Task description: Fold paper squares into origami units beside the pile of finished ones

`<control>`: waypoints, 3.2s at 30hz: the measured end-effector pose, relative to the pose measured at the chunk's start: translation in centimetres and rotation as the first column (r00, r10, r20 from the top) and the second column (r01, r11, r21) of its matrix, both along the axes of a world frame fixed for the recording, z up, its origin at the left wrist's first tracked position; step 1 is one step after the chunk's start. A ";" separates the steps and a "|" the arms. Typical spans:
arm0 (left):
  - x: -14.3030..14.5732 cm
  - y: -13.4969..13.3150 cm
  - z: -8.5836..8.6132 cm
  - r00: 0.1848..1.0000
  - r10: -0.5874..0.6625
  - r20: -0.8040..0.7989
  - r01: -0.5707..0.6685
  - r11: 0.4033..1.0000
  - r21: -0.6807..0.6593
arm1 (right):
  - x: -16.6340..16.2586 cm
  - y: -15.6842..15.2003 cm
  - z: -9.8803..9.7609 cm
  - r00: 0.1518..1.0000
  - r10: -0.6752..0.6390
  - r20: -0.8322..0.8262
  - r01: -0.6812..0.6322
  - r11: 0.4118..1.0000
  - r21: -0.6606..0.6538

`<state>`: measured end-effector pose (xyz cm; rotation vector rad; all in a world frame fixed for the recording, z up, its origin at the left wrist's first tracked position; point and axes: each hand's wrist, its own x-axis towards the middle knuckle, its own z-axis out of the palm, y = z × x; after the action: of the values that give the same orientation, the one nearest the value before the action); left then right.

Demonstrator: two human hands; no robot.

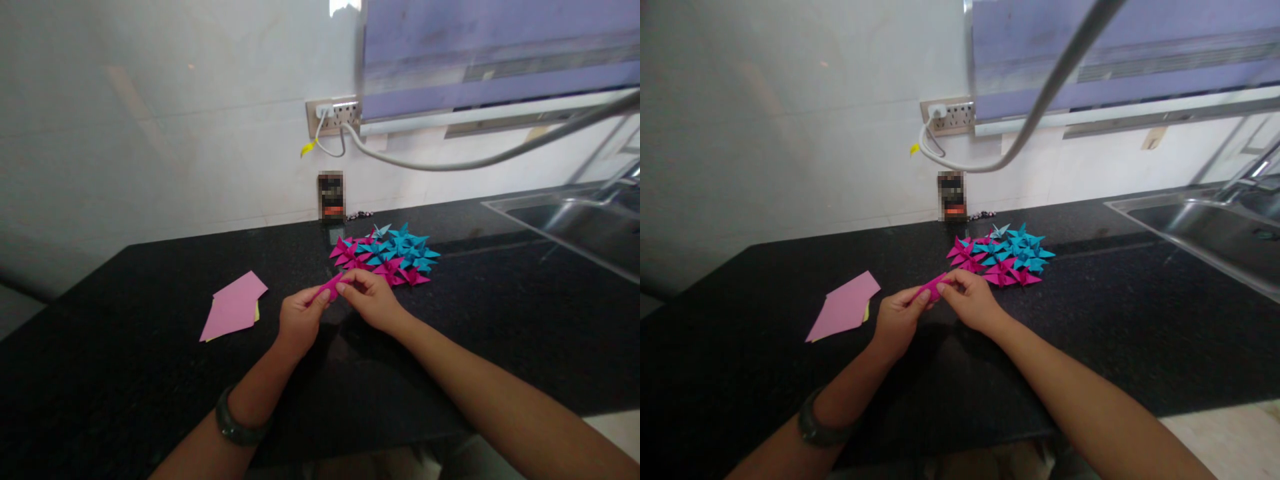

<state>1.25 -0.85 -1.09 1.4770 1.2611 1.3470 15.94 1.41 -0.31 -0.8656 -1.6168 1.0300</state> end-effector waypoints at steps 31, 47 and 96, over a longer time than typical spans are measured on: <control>0.2 0.2 -0.1 0.997 0.075 0.034 -0.070 0.988 -0.138 | -0.5 -0.3 0.0 1.000 -0.020 -0.007 0.017 0.973 -0.231; -0.1 0.3 -0.1 0.999 0.024 0.025 -0.023 0.998 -0.054 | -0.1 -0.4 -0.3 0.958 -0.077 0.275 0.040 0.990 0.138; -0.1 -0.3 0.9 0.968 -0.034 -0.248 0.057 0.994 0.088 | -0.7 -0.6 0.6 1.000 -0.021 -0.002 0.020 0.983 -0.185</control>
<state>1.18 -1.15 -0.19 1.7728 1.3225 1.2358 15.25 0.82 0.28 -1.0010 -1.5227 1.1806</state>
